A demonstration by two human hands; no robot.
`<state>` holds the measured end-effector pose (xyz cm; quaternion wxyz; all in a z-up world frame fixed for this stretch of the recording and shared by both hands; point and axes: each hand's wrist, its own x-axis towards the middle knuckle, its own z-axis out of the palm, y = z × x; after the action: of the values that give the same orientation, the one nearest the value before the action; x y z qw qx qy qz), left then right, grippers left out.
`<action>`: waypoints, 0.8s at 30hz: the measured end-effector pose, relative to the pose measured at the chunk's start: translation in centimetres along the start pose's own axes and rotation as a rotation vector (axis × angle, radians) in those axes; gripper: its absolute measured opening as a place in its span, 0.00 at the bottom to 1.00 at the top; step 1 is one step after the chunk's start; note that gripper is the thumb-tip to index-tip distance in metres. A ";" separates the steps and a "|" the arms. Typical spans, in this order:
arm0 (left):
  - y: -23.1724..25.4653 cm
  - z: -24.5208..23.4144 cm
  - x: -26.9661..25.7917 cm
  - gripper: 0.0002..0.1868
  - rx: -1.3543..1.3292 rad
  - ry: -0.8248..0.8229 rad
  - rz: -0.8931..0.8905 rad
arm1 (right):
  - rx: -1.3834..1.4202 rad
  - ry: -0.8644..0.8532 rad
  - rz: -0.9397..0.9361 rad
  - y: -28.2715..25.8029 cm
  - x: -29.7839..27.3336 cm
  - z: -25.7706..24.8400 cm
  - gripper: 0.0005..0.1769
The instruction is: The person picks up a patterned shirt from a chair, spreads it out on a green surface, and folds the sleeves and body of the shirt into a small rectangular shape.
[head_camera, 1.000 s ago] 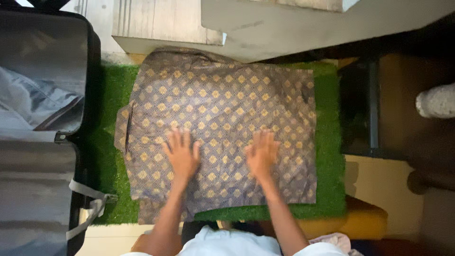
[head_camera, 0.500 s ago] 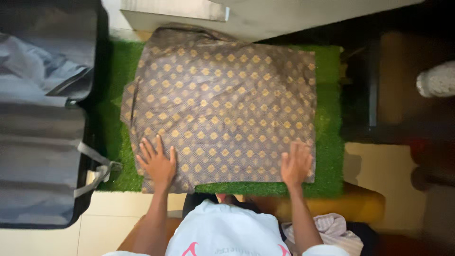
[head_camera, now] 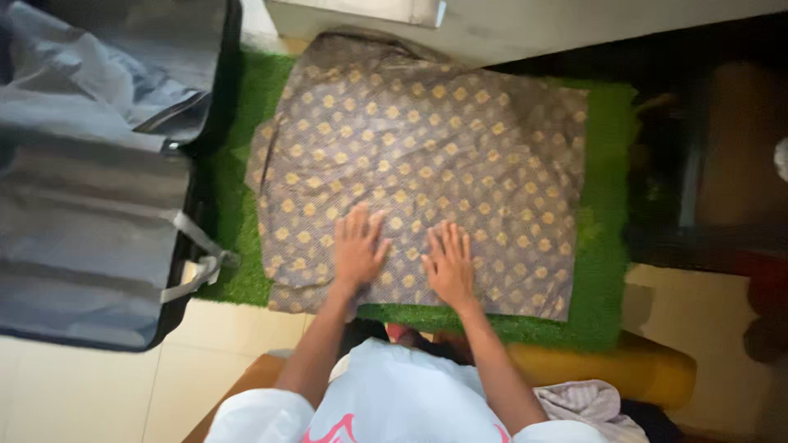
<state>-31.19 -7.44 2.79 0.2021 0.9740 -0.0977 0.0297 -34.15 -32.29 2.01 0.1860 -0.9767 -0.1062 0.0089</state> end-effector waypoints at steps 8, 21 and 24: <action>-9.4 -5.5 -1.7 0.34 0.128 0.048 -0.222 | -0.222 0.108 0.437 10.9 -8.7 -1.1 0.38; 3.1 1.3 1.7 0.35 0.025 0.010 0.045 | -0.054 0.241 0.186 1.1 -0.1 -0.7 0.33; 4.0 1.1 1.8 0.35 0.069 -0.071 0.086 | -0.012 0.013 0.018 0.2 4.2 0.0 0.35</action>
<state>-30.22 -11.82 3.46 0.1636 0.9757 -0.1453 0.0072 -29.99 -31.57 2.04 0.1810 -0.9788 -0.0961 0.0036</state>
